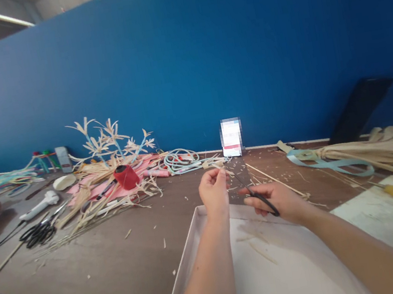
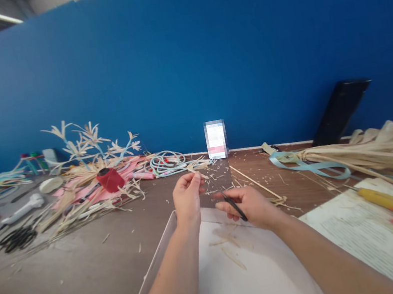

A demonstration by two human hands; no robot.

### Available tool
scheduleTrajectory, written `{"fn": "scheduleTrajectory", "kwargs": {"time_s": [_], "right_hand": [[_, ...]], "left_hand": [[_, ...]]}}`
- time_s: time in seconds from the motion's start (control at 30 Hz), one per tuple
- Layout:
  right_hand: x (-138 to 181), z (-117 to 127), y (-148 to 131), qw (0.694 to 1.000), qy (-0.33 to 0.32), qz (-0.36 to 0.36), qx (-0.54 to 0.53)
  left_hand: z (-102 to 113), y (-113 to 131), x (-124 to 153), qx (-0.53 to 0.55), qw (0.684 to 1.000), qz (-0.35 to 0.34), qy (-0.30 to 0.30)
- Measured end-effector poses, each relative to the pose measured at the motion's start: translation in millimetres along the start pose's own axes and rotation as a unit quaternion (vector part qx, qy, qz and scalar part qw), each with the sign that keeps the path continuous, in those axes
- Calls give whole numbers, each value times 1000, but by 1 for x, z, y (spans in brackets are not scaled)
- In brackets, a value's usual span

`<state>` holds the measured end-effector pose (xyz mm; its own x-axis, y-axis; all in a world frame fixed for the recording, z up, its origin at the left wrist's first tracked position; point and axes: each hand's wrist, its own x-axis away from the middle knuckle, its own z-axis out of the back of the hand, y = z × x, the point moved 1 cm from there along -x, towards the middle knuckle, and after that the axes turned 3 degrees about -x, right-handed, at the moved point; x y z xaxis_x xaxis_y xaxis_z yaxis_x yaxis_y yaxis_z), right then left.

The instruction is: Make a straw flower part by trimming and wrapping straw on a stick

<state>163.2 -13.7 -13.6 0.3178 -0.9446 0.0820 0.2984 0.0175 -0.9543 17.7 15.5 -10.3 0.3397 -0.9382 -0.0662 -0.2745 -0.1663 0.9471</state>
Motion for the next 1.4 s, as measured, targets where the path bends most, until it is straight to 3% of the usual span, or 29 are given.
{"fn": "scheduleTrajectory", "kwargs": {"time_s": [0.47, 0.7, 0.97, 1.4], "right_hand": [[2, -1, -4, 1000, 1, 2, 4], [-2, 1, 0, 998, 49, 18, -36], [-2, 11, -2, 982, 136, 25, -126], [-5, 14, 3, 975, 143, 61, -160]], "left_hand": [[-1, 0, 1, 2, 1000, -3, 1], [-1, -1, 1, 7, 1000, 0, -11], [-3, -4, 3, -26, 995, 55, -82], [-6, -9, 9, -77, 977, 90, -177]]}}
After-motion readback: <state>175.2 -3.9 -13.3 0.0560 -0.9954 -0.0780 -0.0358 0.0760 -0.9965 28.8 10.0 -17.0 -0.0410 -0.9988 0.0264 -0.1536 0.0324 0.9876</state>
